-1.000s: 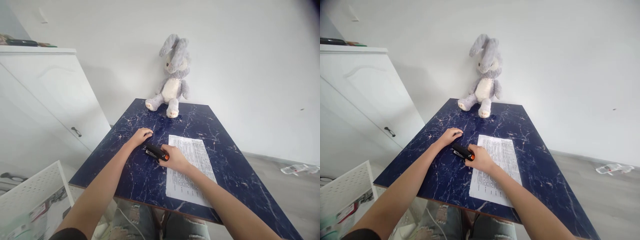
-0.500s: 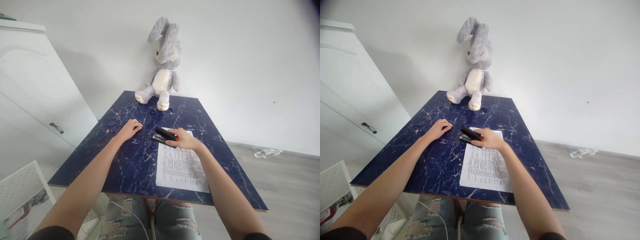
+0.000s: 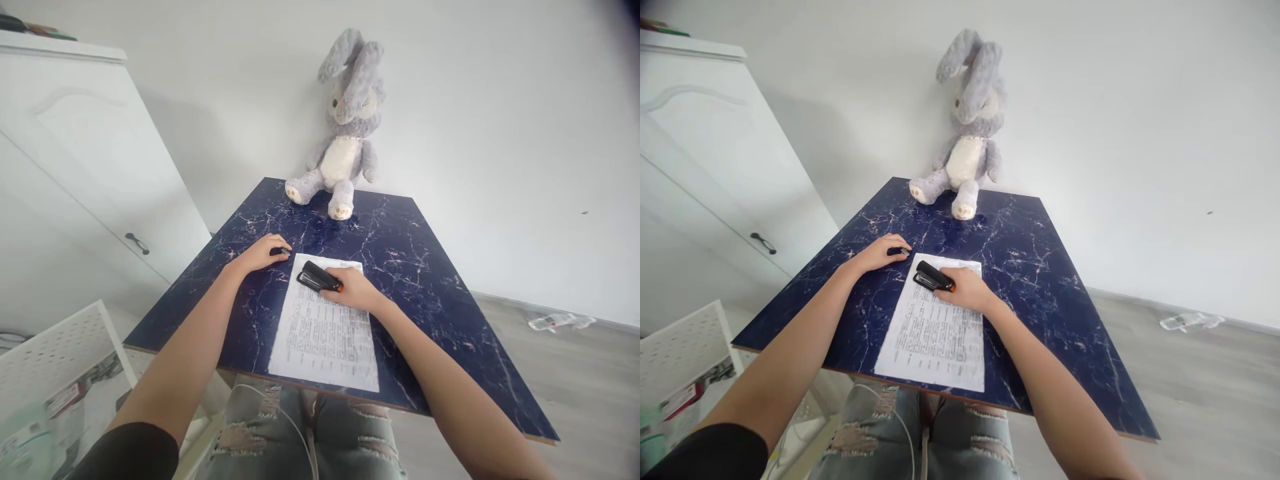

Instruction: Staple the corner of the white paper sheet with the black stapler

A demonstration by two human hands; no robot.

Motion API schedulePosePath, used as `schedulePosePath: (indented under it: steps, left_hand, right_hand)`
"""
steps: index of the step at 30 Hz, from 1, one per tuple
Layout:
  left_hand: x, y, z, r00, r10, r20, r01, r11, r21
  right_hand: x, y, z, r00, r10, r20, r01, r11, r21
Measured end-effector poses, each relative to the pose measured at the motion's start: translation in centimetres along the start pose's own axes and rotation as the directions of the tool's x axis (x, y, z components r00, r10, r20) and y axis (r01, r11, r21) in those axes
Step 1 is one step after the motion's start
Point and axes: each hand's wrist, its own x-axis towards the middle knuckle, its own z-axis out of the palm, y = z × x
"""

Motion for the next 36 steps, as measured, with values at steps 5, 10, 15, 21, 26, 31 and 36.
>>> schedulePosePath:
  steps: [5,10,15,21,26,31,36]
  left_hand:
    - [0.1,-1.9,0.1,0.984,-0.087,-0.155,0.107,0.986,0.126]
    - [0.2,-0.2,0.8,0.939,-0.130,-0.320,0.164,0.983,0.082]
    - [1.7,3.1,3.4,0.851,-0.306,-0.427,0.050,0.856,-0.514]
    - [2.0,3.9,3.5,0.873,-0.381,-0.305,-0.034,0.575,-0.817]
    - [2.0,5.3,4.0,0.900,-0.371,-0.228,-0.054,0.425,-0.904]
    - [2.2,5.0,4.4,0.861,-0.463,-0.209,-0.097,0.254,-0.962]
    - [2.2,5.5,4.8,0.889,-0.443,0.115,0.150,0.046,-0.988]
  right_hand:
    - [0.3,0.1,0.4,0.999,-0.046,0.013,0.044,0.993,0.110]
    - [0.0,2.3,-1.2,0.960,-0.108,0.256,-0.030,0.875,0.482]
    - [0.3,2.7,-1.2,0.946,-0.053,0.320,-0.154,0.794,0.588]
    - [0.2,1.7,-0.8,0.990,-0.056,0.132,-0.004,0.909,0.416]
    - [0.7,-0.3,2.3,0.974,-0.110,-0.199,0.123,0.991,0.052]
    - [0.9,-0.6,3.5,0.910,-0.197,-0.365,0.252,0.962,0.108]
    - [0.3,-0.1,2.2,0.861,-0.262,-0.436,0.143,0.947,-0.287]
